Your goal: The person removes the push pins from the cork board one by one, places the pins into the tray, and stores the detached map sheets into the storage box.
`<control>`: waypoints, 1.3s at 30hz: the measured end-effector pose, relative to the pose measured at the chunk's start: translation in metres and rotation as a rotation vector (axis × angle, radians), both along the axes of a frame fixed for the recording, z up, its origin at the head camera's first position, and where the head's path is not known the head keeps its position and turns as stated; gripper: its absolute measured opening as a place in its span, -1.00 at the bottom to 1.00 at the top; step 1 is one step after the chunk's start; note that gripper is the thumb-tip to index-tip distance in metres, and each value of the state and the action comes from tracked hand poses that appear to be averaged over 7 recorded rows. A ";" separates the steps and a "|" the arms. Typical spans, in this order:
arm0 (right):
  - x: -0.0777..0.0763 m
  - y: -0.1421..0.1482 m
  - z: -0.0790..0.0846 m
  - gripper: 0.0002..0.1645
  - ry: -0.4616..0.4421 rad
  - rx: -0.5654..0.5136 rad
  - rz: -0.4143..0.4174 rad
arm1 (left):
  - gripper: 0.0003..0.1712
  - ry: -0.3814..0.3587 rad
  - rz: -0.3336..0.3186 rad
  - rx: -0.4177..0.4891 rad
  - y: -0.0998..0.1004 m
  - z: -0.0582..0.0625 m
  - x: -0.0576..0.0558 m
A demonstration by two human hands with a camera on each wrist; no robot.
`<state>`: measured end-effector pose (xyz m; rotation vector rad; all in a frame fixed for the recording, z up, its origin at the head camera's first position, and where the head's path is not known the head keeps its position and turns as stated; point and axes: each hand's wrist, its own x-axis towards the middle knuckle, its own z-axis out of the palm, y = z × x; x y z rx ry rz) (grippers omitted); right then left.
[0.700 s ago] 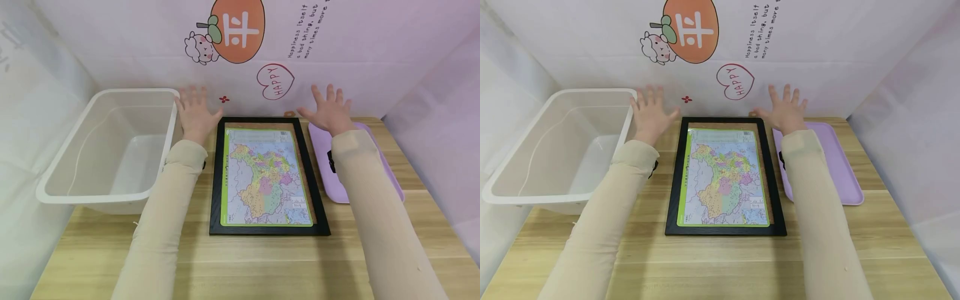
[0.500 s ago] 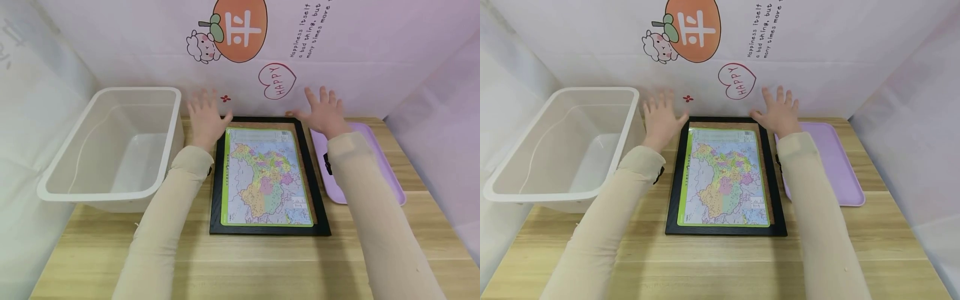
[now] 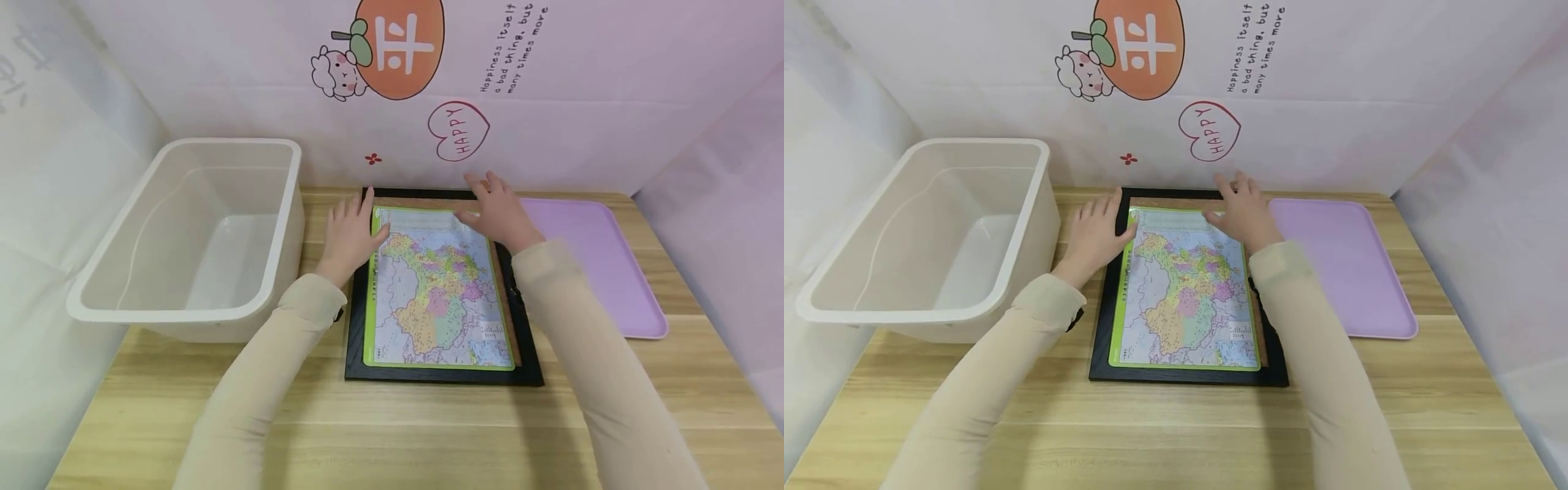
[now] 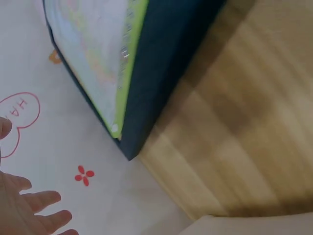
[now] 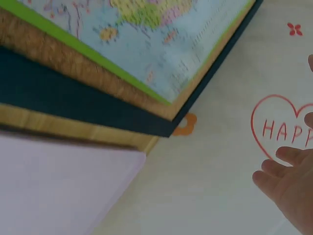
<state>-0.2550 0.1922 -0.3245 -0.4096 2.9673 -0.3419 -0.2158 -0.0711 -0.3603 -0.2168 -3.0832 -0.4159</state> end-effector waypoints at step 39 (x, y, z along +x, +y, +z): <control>0.035 -0.105 -0.084 -0.59 -0.037 -0.054 0.314 | -0.29 -0.237 -0.150 0.016 -0.041 -0.069 0.030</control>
